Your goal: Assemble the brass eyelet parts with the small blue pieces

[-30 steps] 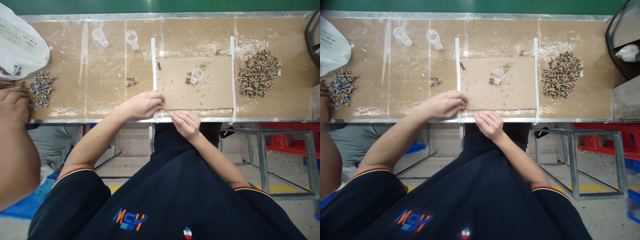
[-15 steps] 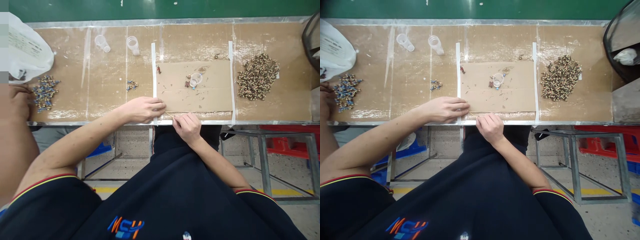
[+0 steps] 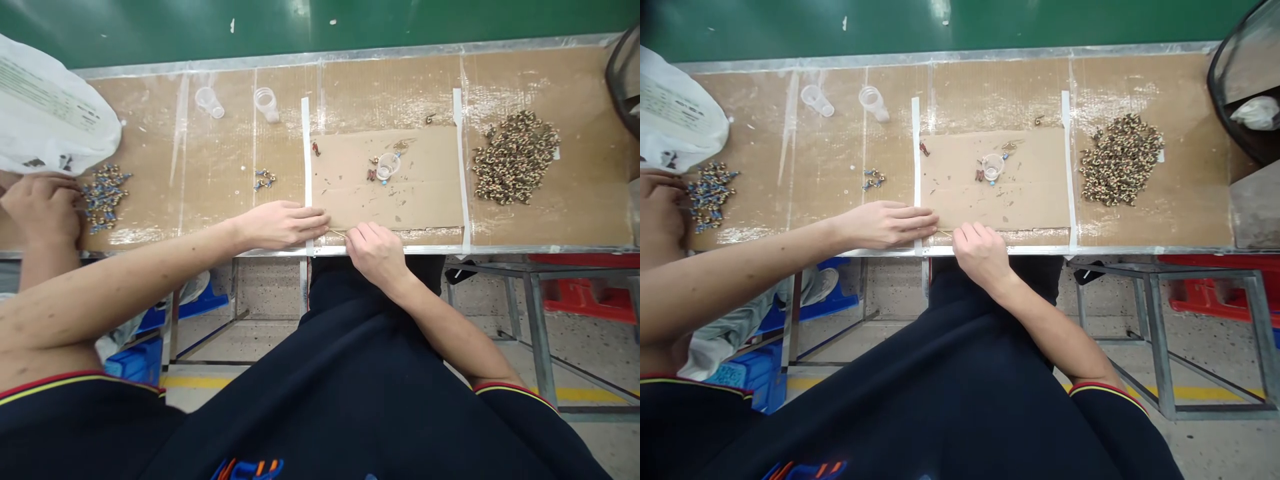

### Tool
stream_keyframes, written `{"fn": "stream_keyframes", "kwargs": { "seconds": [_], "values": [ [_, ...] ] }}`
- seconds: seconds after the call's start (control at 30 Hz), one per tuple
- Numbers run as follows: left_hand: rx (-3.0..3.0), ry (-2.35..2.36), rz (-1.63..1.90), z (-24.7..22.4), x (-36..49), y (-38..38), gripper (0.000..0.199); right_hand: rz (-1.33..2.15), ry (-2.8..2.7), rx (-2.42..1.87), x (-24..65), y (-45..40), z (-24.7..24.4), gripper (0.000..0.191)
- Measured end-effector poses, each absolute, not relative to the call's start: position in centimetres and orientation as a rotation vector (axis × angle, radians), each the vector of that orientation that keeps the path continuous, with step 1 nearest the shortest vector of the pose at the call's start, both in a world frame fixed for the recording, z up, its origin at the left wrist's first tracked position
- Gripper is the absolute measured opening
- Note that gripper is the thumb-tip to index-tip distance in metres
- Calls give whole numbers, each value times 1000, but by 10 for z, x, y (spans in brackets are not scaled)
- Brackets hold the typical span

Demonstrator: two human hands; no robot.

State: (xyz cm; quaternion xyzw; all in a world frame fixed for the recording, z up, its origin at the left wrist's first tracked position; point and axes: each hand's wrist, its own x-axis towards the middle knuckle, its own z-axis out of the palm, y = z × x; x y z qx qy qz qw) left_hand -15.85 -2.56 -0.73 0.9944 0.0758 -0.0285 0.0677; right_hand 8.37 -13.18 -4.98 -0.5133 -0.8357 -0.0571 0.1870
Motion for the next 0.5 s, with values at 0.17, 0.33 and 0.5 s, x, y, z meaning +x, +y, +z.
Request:
{"fn": "stream_keyframes", "kwargs": {
  "seconds": [0.17,0.33,0.5],
  "values": [
    [2910,287,-25,-9,-157,-25,35,-136,-2409,-1452,84,-129,-47,30],
    [2919,288,-48,-6,-153,-26,32,-160,-2429,-1421,85,-128,-46,29],
    [2994,273,-105,-4,-153,-30,35,-122,-2450,-1389,87,-125,-43,25]
  ]
}}
